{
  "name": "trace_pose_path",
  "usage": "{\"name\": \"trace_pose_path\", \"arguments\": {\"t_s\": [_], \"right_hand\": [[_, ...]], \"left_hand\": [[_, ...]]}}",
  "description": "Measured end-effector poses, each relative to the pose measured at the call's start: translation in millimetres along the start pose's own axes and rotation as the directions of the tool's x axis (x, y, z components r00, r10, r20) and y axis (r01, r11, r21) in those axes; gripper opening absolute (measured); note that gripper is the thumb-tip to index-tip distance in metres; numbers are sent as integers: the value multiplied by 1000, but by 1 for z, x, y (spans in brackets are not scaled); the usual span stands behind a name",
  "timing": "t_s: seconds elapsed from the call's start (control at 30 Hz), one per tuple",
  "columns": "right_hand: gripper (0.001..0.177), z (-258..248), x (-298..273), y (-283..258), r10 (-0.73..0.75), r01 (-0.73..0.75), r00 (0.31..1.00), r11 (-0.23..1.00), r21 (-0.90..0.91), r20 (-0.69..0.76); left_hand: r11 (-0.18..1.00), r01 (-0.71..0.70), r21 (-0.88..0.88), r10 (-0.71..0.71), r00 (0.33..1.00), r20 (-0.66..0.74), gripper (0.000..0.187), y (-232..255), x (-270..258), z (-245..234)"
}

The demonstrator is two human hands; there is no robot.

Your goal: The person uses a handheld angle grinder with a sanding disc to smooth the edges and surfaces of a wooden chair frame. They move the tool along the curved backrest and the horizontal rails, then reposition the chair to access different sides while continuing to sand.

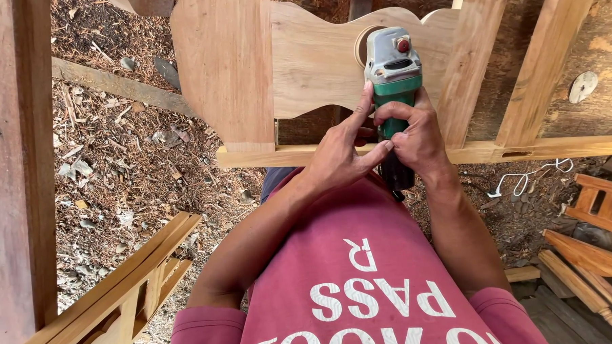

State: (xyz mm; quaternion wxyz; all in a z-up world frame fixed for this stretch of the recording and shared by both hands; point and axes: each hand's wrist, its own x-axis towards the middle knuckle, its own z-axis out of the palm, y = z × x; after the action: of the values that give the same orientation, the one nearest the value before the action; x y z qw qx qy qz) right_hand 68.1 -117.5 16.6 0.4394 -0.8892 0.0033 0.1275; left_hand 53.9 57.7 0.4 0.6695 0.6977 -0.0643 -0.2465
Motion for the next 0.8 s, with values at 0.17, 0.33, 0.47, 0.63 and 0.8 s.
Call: {"name": "trace_pose_path", "arguments": {"t_s": [0.17, 0.33, 0.47, 0.63, 0.8], "right_hand": [[52, -7, -2, 0, 19, -19, 1000, 1000, 3, -5], [52, -13, -5, 7, 29, -29, 999, 1000, 5, -19], [54, -17, -8, 13, 31, -31, 999, 1000, 8, -27], [52, -22, -11, 15, 49, -49, 998, 999, 17, -38], [53, -28, -14, 20, 61, -61, 997, 998, 2, -56]], "left_hand": [[1000, 8, 6, -9, 1000, 19, 94, 3, 4, 6], [1000, 17, 12, -17, 999, 39, 94, 7, 7, 11], [1000, 17, 12, -17, 999, 51, 93, 8, 10, 17], [1000, 11, 21, -12, 998, 68, 93, 7, 14, 24], [1000, 1, 27, -3, 998, 68, 94, 7, 18, 31]]}}
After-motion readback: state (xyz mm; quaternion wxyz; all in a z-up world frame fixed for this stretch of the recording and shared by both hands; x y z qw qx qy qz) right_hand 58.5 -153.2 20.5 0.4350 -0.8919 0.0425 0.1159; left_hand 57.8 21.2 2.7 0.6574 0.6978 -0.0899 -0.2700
